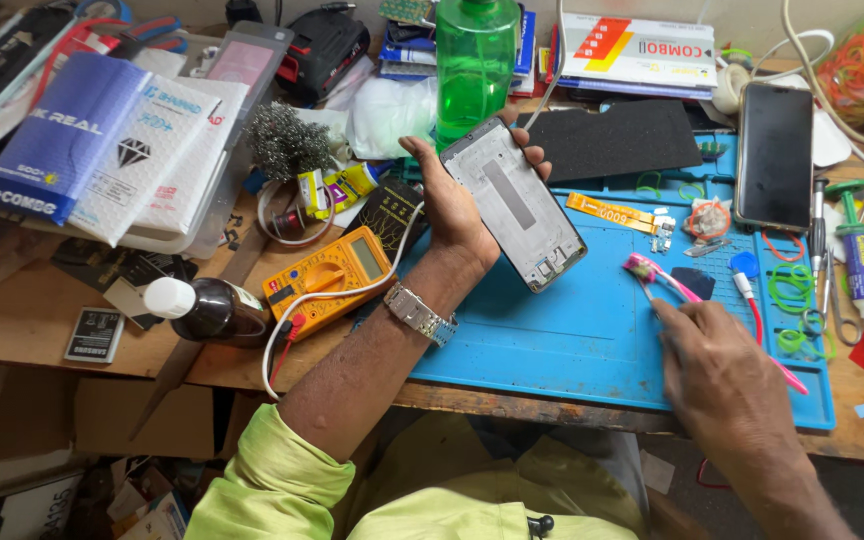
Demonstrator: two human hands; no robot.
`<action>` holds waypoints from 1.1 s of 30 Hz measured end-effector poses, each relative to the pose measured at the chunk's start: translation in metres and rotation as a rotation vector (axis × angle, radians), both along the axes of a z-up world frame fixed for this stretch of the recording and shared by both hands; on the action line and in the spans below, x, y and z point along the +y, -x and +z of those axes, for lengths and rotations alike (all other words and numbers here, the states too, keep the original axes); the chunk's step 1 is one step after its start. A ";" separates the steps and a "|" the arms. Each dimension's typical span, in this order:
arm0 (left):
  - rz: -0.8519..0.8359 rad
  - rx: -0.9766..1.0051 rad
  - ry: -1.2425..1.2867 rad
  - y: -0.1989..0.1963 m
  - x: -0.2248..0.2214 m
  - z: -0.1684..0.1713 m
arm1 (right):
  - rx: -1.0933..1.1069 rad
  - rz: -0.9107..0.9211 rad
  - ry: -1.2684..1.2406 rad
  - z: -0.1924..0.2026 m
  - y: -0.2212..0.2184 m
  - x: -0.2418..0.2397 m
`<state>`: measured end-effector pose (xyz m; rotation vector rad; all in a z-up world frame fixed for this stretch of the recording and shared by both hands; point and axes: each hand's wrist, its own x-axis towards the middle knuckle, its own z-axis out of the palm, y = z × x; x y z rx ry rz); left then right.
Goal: The person cleans the interior of a smartphone chassis with a toothbrush, uses tweezers to manipulate small internal components, and then picks up and examines a new replacement screen assembly next to the disassembled phone.
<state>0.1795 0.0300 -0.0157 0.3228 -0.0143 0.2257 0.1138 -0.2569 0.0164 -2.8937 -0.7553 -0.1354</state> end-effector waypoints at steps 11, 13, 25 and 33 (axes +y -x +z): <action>0.110 0.020 -0.277 0.007 -0.009 -0.006 | -0.055 0.039 0.248 -0.005 -0.003 0.002; 0.109 0.042 -0.322 0.006 -0.008 -0.004 | -0.048 0.041 0.228 -0.005 -0.005 0.002; -0.059 0.087 -0.415 -0.008 0.006 -0.008 | 0.619 -0.008 -0.836 -0.007 -0.036 -0.030; -0.059 0.164 -0.445 -0.011 0.005 -0.014 | 0.804 0.160 -1.055 -0.026 -0.063 0.052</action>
